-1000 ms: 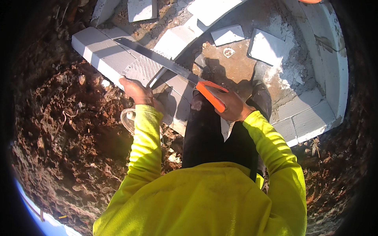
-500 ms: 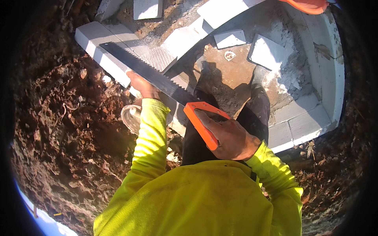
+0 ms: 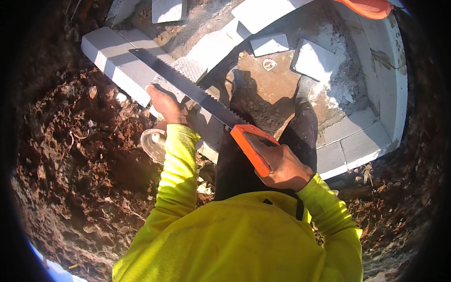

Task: The person cuts white rectangular tiles using a hand saw and a trowel. They position the tiles on a curved structure, apply mortar from a bucket, and saw the tiles to fit the curve. The person handles the tiles and tools directly, adjusting their position frequently.

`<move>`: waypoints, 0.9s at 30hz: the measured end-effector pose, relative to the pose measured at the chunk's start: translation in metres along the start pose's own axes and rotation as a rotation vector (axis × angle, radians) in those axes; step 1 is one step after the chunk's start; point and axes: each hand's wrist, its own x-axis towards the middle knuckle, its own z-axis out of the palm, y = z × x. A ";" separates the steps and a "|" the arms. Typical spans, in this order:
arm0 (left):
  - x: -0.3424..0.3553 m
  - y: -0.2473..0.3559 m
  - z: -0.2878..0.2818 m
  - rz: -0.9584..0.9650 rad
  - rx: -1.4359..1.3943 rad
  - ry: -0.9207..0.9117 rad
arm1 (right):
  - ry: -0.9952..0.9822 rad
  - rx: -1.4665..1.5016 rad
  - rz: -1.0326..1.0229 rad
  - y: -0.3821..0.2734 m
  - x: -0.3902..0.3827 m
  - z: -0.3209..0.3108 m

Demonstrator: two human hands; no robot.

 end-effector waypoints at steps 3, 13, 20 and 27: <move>0.009 -0.011 -0.005 0.003 0.047 0.004 | 0.018 -0.003 -0.092 0.017 0.030 -0.003; -0.002 0.003 0.002 -0.065 -0.098 0.000 | 0.112 0.074 -0.141 0.046 0.035 -0.003; 0.020 -0.016 -0.010 -0.051 -0.102 -0.045 | 0.036 0.104 -0.112 0.066 0.054 0.000; 0.010 -0.005 -0.006 -0.086 -0.156 -0.073 | 0.174 0.051 -0.212 0.106 0.085 0.005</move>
